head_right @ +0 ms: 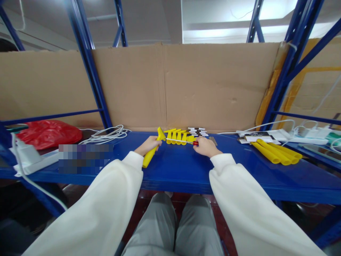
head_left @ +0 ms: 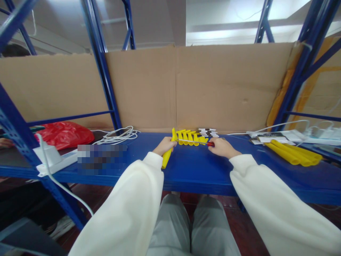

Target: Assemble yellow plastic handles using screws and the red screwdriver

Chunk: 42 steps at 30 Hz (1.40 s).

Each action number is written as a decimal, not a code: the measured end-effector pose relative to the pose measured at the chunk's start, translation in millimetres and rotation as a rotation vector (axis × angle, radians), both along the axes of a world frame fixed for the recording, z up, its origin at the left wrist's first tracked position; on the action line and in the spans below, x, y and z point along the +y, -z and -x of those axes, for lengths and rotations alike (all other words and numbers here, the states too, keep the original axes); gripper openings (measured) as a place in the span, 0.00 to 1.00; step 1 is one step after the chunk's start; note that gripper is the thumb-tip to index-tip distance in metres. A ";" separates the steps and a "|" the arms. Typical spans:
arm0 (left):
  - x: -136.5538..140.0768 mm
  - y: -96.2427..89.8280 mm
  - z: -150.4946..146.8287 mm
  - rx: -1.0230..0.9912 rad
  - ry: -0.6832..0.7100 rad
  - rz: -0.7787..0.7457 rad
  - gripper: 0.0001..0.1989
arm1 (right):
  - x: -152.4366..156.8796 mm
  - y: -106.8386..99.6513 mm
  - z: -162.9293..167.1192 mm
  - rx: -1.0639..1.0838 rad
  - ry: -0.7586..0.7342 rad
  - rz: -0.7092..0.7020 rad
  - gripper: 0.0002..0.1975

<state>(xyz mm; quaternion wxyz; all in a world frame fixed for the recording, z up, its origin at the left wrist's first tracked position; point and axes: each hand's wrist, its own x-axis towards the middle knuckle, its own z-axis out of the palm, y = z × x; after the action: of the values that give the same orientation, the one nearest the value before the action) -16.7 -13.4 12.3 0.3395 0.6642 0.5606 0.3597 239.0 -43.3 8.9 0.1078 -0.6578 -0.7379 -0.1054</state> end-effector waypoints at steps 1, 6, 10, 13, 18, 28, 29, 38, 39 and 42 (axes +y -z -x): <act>-0.1 -0.1 -0.1 0.003 0.000 0.002 0.11 | 0.6 0.3 -0.6 -0.009 -0.009 -0.012 0.10; -1.7 -1.0 -0.8 0.010 0.005 -0.004 0.10 | 4.2 2.5 -4.3 -0.037 -0.012 -0.029 0.08; -2.8 -1.9 -0.9 0.011 0.002 -0.008 0.10 | 4.2 3.6 -4.2 -0.011 -0.003 -0.021 0.09; -3.1 -2.1 -0.7 0.012 -0.003 -0.009 0.10 | 4.3 3.8 -3.7 0.010 -0.016 -0.017 0.08; -1.0 -0.6 0.2 -0.003 0.006 -0.023 0.09 | 8.1 4.6 -6.4 0.021 -0.049 -0.039 0.05; 4.4 2.1 1.8 -0.082 -0.026 -0.078 0.07 | 18.9 13.9 -16.5 0.025 -0.206 -0.043 0.05; 3.6 1.6 1.4 -0.089 -0.021 -0.083 0.07 | 20.5 15.4 -17.3 0.032 -0.243 -0.039 0.05; -6.6 -3.7 -6.9 -0.107 0.095 -0.074 0.07 | 32.5 25.5 -9.6 0.171 -0.431 0.017 0.08; -7.3 -3.8 -8.0 -0.109 0.104 -0.067 0.07 | 32.9 25.8 -7.9 0.183 -0.439 0.030 0.08; -7.4 -3.2 -10.8 -0.107 0.131 -0.038 0.06 | 33.8 26.4 -3.6 0.203 -0.490 0.053 0.09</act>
<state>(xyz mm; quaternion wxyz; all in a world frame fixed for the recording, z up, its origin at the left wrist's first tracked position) -5.9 -20.8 15.5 0.3791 0.6853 0.4902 0.3825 242.6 -9.6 -17.5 0.1864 -0.4693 -0.8631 0.0098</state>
